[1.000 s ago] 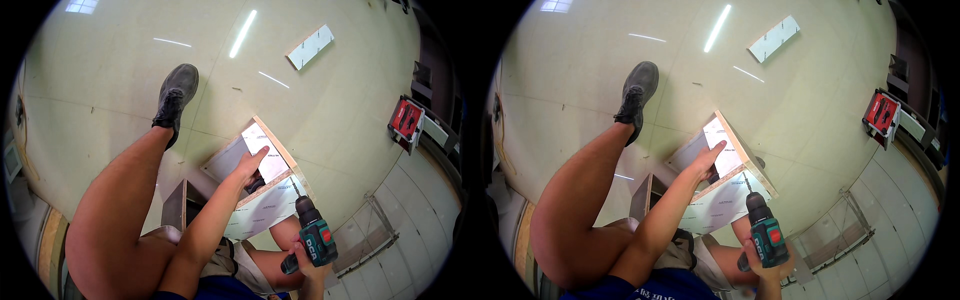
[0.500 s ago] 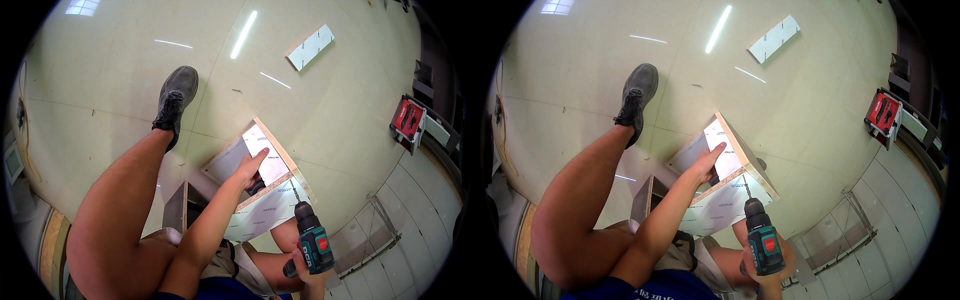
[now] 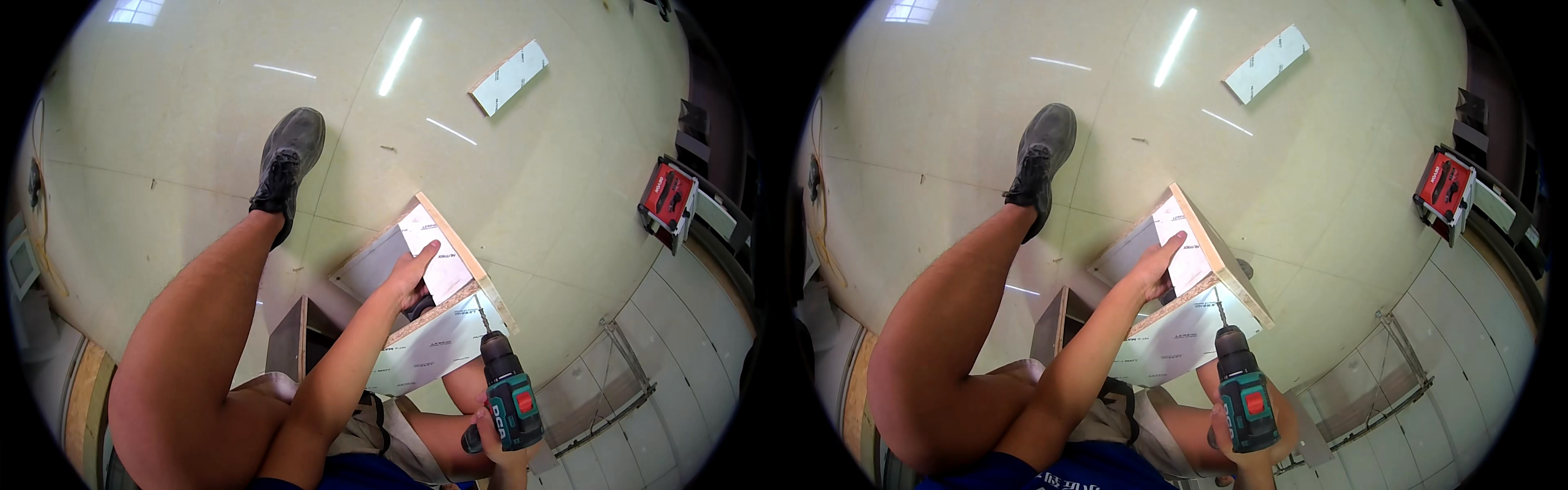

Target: The person assembles a small wooden box by driving screws into its corners using a cordless drill. They hold the box between their legs, rotate it to access different sides, and secure the panels together.

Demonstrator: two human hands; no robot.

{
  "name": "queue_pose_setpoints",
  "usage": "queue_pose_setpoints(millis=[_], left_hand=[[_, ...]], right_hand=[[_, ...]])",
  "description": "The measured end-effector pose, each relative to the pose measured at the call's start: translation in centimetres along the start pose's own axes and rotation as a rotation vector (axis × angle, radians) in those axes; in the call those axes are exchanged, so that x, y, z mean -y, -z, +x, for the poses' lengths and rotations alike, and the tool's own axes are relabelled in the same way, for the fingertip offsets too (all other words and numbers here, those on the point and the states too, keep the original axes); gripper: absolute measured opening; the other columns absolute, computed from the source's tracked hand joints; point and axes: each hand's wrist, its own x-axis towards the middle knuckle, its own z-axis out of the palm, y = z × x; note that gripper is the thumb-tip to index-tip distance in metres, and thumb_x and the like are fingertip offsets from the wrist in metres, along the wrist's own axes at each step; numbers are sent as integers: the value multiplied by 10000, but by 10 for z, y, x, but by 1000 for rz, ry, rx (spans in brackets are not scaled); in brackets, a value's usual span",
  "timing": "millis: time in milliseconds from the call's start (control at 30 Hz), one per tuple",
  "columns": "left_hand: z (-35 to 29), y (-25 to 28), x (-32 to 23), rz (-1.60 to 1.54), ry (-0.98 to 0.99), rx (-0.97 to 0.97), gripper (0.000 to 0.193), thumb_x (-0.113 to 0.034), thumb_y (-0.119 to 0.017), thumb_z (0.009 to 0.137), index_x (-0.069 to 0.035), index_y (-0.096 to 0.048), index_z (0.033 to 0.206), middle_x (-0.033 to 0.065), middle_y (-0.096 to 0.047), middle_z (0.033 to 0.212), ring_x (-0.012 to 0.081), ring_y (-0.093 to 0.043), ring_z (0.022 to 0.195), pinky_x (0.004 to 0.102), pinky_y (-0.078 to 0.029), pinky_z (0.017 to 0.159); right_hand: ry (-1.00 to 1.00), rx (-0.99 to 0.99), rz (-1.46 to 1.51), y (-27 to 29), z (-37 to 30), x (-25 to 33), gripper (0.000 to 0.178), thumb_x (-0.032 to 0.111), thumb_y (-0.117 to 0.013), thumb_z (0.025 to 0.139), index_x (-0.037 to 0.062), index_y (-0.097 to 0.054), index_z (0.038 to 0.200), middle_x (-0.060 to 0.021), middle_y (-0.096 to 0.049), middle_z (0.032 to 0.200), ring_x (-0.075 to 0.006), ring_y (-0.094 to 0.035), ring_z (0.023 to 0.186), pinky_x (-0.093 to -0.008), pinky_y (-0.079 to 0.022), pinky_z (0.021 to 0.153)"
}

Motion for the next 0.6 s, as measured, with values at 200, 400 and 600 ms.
queue_pose_setpoints(millis=[200,400,600], left_hand=[[0,-2,1,-4,-2,-14,495,-380,-687,941,-5,-551,1234,99,-693,1063,191,-727,843,326,-636,626],[-5,-3,-2,41,2,-16,496,-384,-674,949,-11,-548,1251,92,-688,1094,183,-717,889,329,-628,680],[-6,-5,-3,64,1,-1,508,-393,-663,953,-18,-538,1273,87,-681,1125,183,-707,938,339,-622,758]], right_hand=[[-34,-25,33,-3,2,8,232,-26,-635,871,-6,-578,1096,-81,-657,925,-121,-655,681,-266,-531,596],[111,23,-291,6,3,2,193,-8,-644,868,5,-606,1056,-53,-654,851,-112,-644,669,-263,-525,597],[-24,-30,-54,0,2,12,196,-23,-642,861,-3,-604,1053,-56,-649,864,-115,-640,672,-268,-527,601]])
